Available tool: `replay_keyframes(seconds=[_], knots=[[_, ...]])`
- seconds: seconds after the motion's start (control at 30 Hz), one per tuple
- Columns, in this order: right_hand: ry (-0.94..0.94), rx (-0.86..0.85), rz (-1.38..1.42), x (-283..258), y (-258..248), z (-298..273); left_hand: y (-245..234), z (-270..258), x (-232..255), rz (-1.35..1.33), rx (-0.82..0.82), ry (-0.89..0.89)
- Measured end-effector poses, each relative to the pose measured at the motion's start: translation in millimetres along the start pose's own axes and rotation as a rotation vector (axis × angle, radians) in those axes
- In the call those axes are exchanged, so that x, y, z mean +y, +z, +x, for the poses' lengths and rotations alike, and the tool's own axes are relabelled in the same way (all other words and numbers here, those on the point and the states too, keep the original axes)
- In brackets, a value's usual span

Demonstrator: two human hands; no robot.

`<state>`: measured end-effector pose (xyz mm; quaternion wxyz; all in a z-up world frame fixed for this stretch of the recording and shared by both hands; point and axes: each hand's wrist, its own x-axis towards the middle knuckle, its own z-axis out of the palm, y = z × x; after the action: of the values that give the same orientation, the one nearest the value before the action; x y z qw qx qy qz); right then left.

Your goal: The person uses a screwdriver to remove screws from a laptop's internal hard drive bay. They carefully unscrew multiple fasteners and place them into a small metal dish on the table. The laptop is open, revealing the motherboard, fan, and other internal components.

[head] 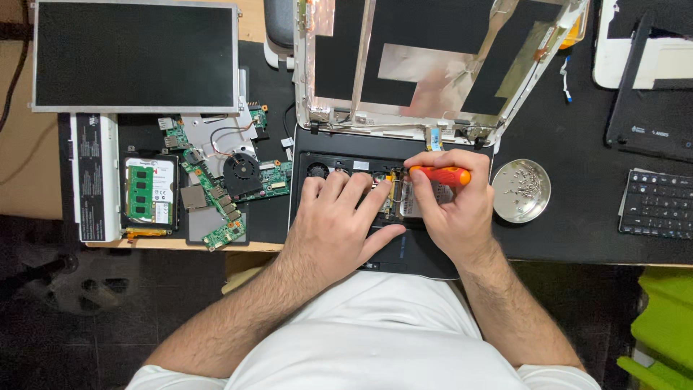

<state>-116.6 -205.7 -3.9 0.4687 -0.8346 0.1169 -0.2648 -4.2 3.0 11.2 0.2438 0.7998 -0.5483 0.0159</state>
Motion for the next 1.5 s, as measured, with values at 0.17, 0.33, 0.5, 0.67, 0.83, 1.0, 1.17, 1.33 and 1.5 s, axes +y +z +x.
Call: replay_keyframes(seconds=[0.17, 0.33, 0.5, 0.67, 0.83, 1.0, 1.17, 1.33, 1.5], knots=[[-0.095, -0.037, -0.194, -2.9, -4.2, 8.6, 0.8, -0.5, -0.2, -0.003, -0.009, -0.010], [-0.211, -0.137, -0.367, -30.1, -10.9, 32.9, 0.5, -1.5, 0.5, -0.011, -0.019, -0.016], [-0.288, -0.188, -0.281, -33.6, -17.8, 41.5, -0.4, -1.4, -0.9, -0.029, -0.023, -0.027], [-0.284, -0.171, -0.122, -33.4, -11.4, 45.5, 1.3, -2.3, -1.4, -0.017, 0.000, -0.022], [-0.303, -0.046, -0.022, -9.6, 0.1, 41.9, 2.8, -3.6, -2.4, -0.012, 0.014, -0.022], [-0.412, -0.015, -0.029, -20.8, -1.0, 45.2, 2.8, -6.1, -4.1, -0.117, 0.154, 0.013], [-0.383, -0.010, 0.060, -14.5, 1.0, 38.9, 2.9, -7.3, -4.5, -0.196, 0.187, -0.006], [-0.378, -0.010, 0.124, 1.5, -3.2, 36.1, 5.0, -6.6, -5.1, -0.197, 0.182, 0.009], [-0.432, -0.006, 0.102, -23.3, 0.5, 47.9, 4.2, -5.7, -5.1, -0.181, 0.165, 0.011]])
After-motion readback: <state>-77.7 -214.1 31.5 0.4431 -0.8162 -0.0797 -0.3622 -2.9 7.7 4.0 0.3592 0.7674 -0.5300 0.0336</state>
